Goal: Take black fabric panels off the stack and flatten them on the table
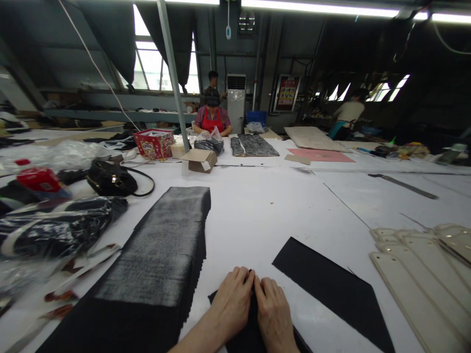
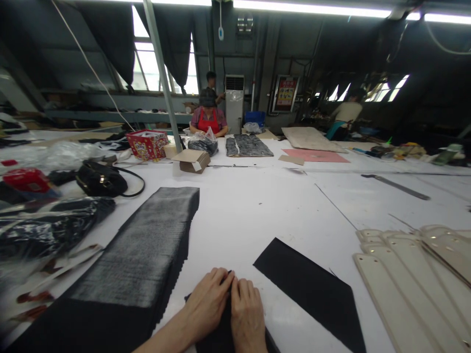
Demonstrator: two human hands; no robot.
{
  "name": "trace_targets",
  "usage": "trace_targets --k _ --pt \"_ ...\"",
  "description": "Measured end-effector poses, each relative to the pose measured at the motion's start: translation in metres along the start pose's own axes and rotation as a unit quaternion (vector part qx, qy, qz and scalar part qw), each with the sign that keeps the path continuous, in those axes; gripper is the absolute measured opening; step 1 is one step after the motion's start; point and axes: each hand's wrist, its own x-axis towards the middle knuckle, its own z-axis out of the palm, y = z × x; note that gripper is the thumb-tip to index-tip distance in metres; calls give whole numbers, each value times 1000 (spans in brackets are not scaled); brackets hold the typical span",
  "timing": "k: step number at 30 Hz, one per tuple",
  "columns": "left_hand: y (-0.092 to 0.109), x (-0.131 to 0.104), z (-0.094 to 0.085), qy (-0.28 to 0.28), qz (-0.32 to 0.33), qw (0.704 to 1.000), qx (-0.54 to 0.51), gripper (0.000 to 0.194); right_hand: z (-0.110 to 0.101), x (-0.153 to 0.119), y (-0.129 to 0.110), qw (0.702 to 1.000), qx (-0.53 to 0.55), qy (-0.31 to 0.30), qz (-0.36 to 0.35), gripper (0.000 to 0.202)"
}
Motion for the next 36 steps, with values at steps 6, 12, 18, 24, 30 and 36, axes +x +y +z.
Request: trace_targets --k 6,12,18,24,30,36 --pt "-5 3 -19 31 -21 999 2 50 -2 1 -2 1000 -20 -8 11 37" --pt "-13 1 -14 42 67 997 5 47 2 7 -4 1000 -11 -14 15 34" --pt "-16 0 -9 31 77 996 41 45 -4 4 0 999 17 -34 17 38" --pt "-12 0 -17 21 91 993 68 43 -9 -8 6 999 41 -17 21 40" --pt "-5 5 -19 3 108 990 94 45 -13 -20 10 999 45 -7 19 38" --pt "2 2 -14 -14 125 983 131 55 -21 -36 17 998 56 6 16 40"
